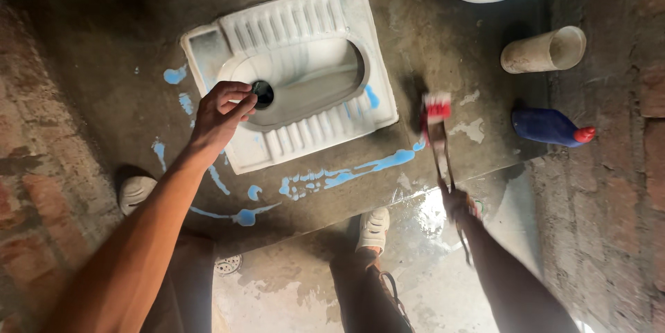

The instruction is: The person scrubs a squat toilet with a long-handled brush, then pours blue cleaning liquid onto the toilet and surrounding floor. They scoop water from a bucket and pour it over the toilet, then continue scrubbing the toilet and floor with the brush.

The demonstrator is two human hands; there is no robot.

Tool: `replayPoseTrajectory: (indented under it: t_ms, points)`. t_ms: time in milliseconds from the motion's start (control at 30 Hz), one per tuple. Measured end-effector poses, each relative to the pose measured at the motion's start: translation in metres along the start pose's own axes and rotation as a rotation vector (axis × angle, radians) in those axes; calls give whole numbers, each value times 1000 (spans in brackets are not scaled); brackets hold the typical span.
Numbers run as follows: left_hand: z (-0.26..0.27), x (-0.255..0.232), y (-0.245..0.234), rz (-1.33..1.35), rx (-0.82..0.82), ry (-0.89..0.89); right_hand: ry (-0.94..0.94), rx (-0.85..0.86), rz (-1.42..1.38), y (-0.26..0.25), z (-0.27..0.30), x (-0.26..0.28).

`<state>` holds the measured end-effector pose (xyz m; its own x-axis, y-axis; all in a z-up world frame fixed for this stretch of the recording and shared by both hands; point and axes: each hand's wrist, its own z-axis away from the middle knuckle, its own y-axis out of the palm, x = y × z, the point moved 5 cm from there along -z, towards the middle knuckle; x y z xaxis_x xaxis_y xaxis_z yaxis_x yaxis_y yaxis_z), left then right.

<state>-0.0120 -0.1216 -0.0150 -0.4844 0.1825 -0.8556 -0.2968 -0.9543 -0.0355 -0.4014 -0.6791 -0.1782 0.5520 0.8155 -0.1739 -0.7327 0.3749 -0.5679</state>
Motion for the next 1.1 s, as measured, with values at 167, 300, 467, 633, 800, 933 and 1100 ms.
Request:
replayPoseTrajectory:
  t_ms: [167,300,467,633,800,933,1100]
  points:
    - [-1,10,-3,11,-55,-15,165,-168,-361,-79,-96,40]
    - [9,18,-1,11,-62,-45,-157,-153,387,-25,-33,33]
    - [20,17,4,42,-64,-82,81,-10,-63,90,100,-9]
    - [17,4,-2,39,-20,-48,-243,47,616,64,15,28]
    - [6,2,-15,39,-33,-5,161,-141,-235,-34,-77,45]
    - [5,11,-12,32,-61,-100,-114,-72,125,25,1,89]
    - [5,22,-4,125,-7,-44,-69,128,-244,121,117,181]
